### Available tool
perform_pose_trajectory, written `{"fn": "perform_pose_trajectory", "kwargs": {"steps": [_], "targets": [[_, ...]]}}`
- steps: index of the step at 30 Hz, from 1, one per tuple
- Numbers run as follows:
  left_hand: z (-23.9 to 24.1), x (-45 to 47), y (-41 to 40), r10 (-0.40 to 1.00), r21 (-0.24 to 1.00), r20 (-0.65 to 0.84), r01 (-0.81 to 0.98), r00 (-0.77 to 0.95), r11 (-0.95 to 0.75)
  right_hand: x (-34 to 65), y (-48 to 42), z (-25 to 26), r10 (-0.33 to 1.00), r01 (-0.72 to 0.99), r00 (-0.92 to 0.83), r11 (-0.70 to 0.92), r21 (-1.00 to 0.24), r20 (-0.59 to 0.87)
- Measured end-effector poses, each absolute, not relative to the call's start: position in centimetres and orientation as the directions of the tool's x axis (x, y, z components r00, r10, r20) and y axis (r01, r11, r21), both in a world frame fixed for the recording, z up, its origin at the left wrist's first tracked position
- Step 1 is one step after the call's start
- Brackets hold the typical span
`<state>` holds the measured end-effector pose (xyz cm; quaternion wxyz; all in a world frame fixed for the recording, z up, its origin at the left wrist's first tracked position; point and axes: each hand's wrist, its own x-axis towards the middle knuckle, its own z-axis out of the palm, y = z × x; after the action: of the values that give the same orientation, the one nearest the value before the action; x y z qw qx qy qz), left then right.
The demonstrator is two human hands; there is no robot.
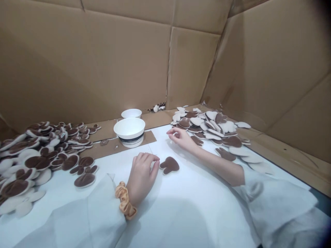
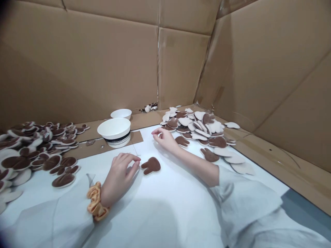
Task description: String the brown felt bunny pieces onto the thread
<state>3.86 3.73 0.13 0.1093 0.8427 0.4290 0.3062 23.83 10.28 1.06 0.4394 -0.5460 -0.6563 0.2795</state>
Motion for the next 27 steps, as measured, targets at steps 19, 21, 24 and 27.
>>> {"fn": "perform_pose_trajectory", "kwargs": {"steps": [19,21,24,27], "targets": [[-0.4,4.4,3.4,0.866,0.511,0.209,0.704,0.453,-0.492,23.0,2.3,0.5,0.876,0.596,-0.460,0.427,-0.680,0.147],[-0.5,4.3,3.5,0.858,0.467,0.219,0.722,0.465,-0.511,22.8,2.2,0.5,0.879,0.592,-0.457,0.413,-0.692,0.134],[-0.6,4.2,3.6,0.829,0.355,0.259,0.749,0.496,-0.559,22.5,1.9,0.4,0.877,0.582,-0.466,0.406,-0.704,0.119],[-0.6,4.0,3.6,0.784,0.258,0.325,0.748,0.528,-0.611,22.0,1.8,0.5,0.861,0.620,-0.490,0.454,-0.640,0.136]]}}
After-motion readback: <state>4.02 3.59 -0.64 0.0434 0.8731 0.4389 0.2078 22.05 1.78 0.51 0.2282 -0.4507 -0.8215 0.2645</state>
